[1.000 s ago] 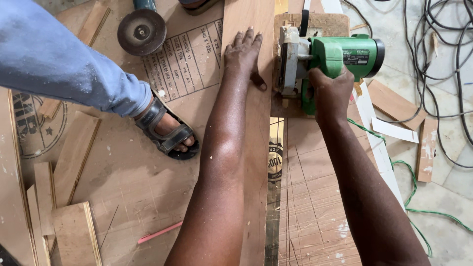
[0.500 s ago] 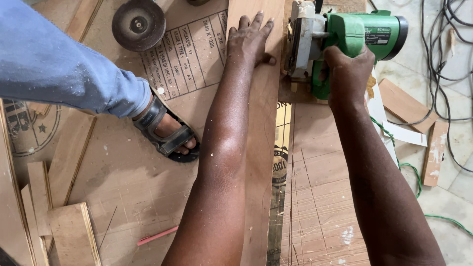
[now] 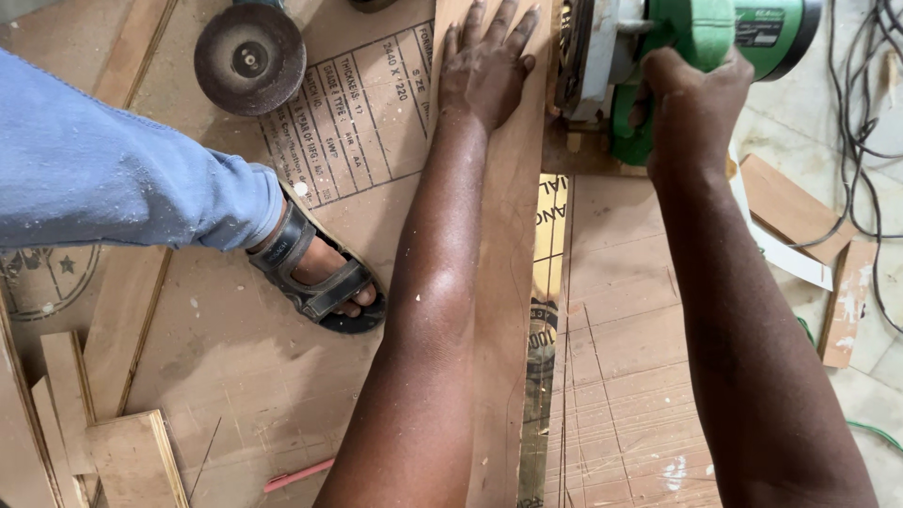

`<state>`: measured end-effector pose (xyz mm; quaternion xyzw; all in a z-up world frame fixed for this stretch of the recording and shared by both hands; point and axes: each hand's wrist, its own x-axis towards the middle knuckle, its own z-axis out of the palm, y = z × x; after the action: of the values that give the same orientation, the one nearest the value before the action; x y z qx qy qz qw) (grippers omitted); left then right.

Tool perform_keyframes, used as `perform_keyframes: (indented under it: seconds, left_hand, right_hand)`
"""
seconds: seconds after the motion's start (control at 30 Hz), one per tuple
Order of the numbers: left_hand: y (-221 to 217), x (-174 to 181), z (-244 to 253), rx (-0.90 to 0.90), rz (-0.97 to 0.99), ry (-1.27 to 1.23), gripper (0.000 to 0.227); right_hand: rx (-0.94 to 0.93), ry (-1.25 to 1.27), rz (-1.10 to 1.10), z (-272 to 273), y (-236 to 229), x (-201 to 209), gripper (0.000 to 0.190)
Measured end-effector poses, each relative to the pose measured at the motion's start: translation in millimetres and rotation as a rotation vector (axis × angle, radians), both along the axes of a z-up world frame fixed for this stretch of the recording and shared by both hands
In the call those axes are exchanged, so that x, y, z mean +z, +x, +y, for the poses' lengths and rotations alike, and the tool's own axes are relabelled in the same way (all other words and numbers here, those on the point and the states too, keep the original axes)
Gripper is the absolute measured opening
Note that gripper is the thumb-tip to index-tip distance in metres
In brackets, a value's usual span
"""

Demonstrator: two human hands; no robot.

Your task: The person uses a circular saw to cut a long strip of plywood on a workbench. They then measure and mark the wood with a tape measure and pencil before making another cut with the saw.

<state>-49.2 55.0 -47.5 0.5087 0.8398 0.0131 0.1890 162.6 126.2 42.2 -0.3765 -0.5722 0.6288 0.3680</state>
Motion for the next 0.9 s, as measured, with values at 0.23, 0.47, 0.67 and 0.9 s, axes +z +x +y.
perform_keyframes:
  seconds: [0.23, 0.47, 0.67, 0.9]
  left_hand:
    - [3, -10, 1, 0.052, 0.045, 0.148, 0.052]
    - [2, -3, -3, 0.044, 0.069, 0.193, 0.050]
    - [3, 6, -1, 0.021, 0.084, 0.168, 0.053]
    - [5, 9, -3, 0.008, 0.111, 0.202, 0.056]
  right_hand:
    - [0.005, 0.006, -0.002, 20, -10, -8, 0.009]
    - [0.022, 0.023, 0.046, 37, -19, -19, 0.012]
    - [0.003, 0.019, 0.034, 53, -27, -23, 0.015]
    - [-0.032, -0.013, -0.029, 64, -41, -17, 0.014]
